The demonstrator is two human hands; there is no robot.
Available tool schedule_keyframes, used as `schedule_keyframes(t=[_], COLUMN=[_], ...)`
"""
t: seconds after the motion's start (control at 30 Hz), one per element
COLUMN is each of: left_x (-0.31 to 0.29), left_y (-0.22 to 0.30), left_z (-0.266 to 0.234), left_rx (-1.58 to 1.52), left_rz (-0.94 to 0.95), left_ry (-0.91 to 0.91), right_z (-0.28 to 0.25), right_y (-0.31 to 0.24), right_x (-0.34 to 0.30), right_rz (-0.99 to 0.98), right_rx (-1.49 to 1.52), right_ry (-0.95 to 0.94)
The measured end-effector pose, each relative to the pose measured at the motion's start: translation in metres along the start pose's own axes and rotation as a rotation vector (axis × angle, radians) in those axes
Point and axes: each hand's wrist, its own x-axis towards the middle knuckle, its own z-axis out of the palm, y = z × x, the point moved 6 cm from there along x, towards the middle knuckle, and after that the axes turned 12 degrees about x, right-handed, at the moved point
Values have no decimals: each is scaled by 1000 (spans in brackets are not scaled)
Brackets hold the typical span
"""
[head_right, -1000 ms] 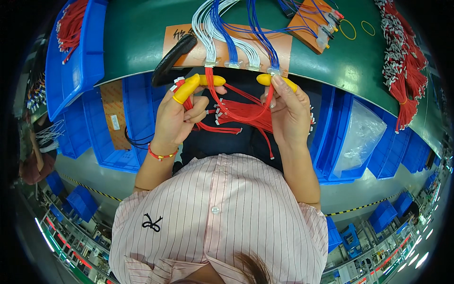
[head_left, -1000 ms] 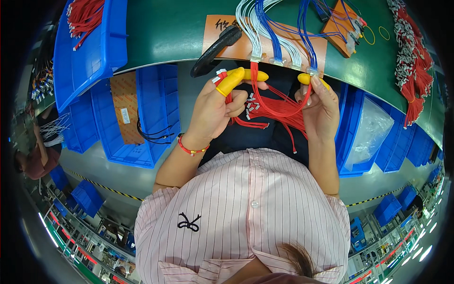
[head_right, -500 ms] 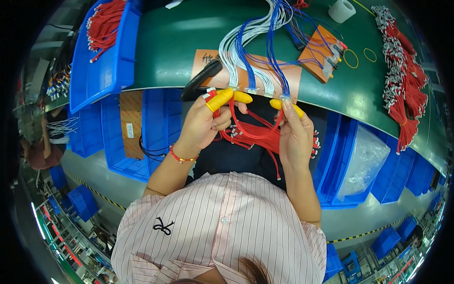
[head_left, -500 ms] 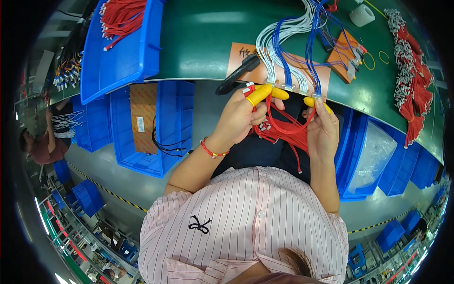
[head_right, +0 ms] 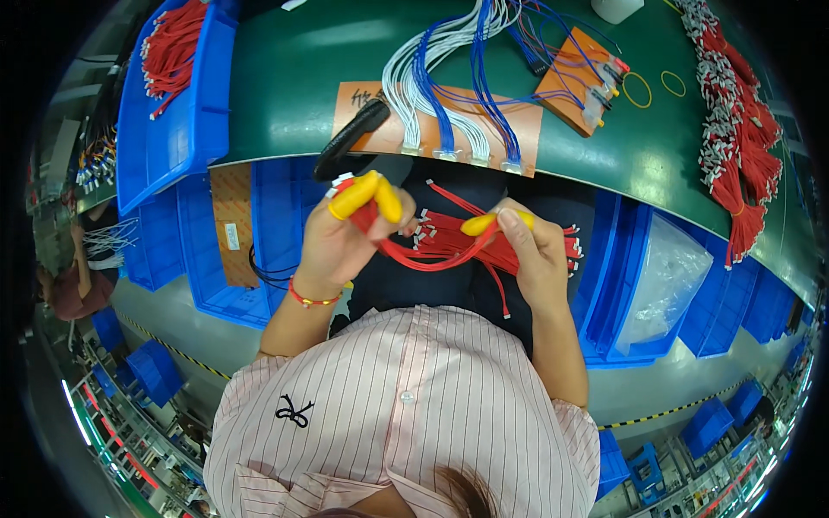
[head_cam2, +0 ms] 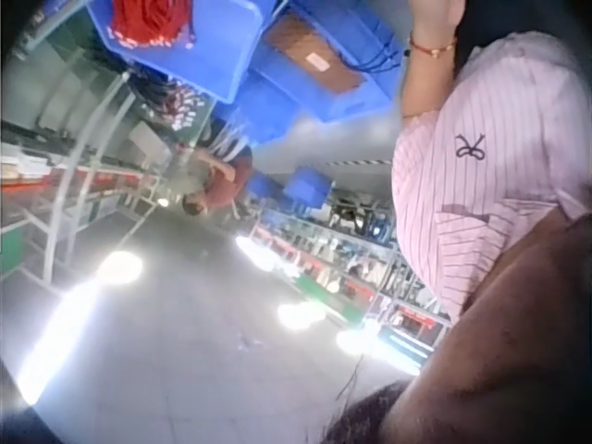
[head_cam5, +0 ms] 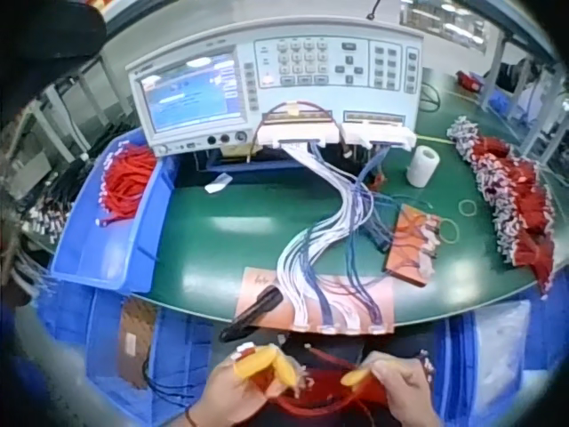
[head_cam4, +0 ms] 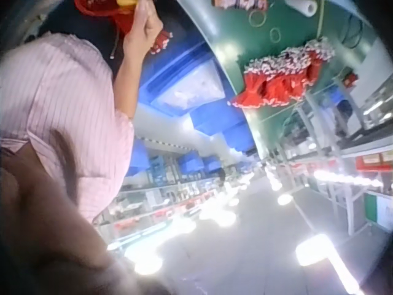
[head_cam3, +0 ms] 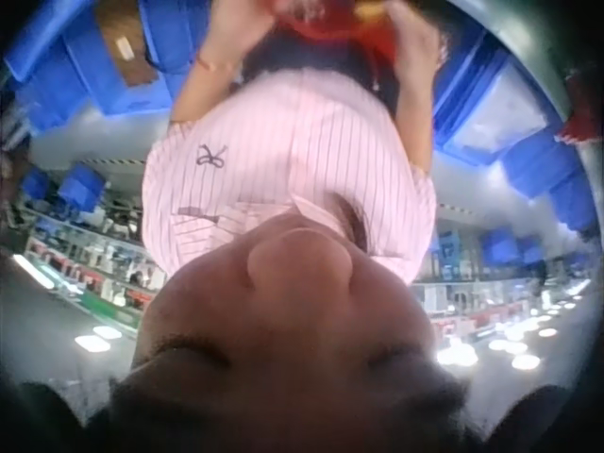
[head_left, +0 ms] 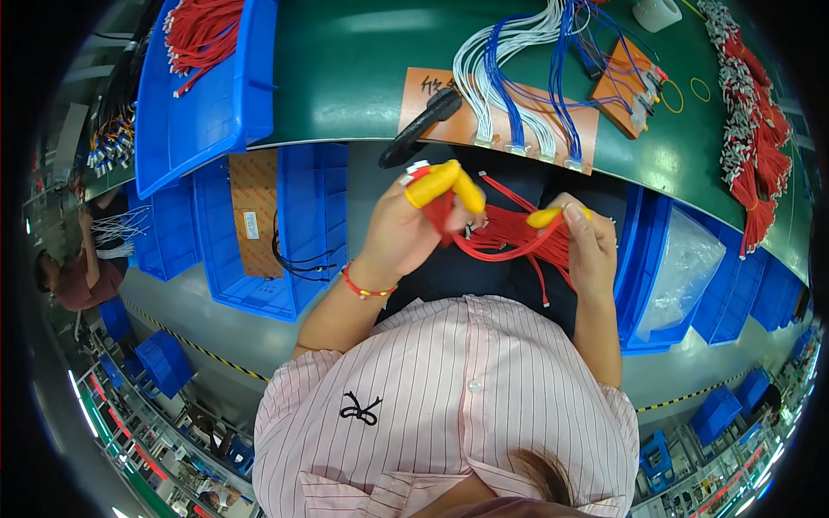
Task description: Manually sort and connect colored wires into a fixed harness jig on an assembly line.
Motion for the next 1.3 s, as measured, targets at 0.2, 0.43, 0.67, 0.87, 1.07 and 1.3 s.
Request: schedule_keyframes(t=[0.2,0.43,0.67,0.87,1.07,1.3], left_x=[-18,-21,4,12,13,15], left_y=[-7,-26,-25,-18,-15,-15], left_z=[-16,-14,3,2,2,6], left_rx=[52,525,336,312,344,382], left_rz=[-290,-229,-79,-78,-64,28], left_ry=[102,205,231,227,273,348], right_z=[9,16,13,-56,-55,-20], right_y=[23,20,17,-7,-2,5], right_x=[25,26,15,0,-5,9], right_rz=[-374,-74,78,259,41,72], right_rx=[-1119,-613,-407,-249,333,86], right_ry=[-32,-130,-191,63,68,143])
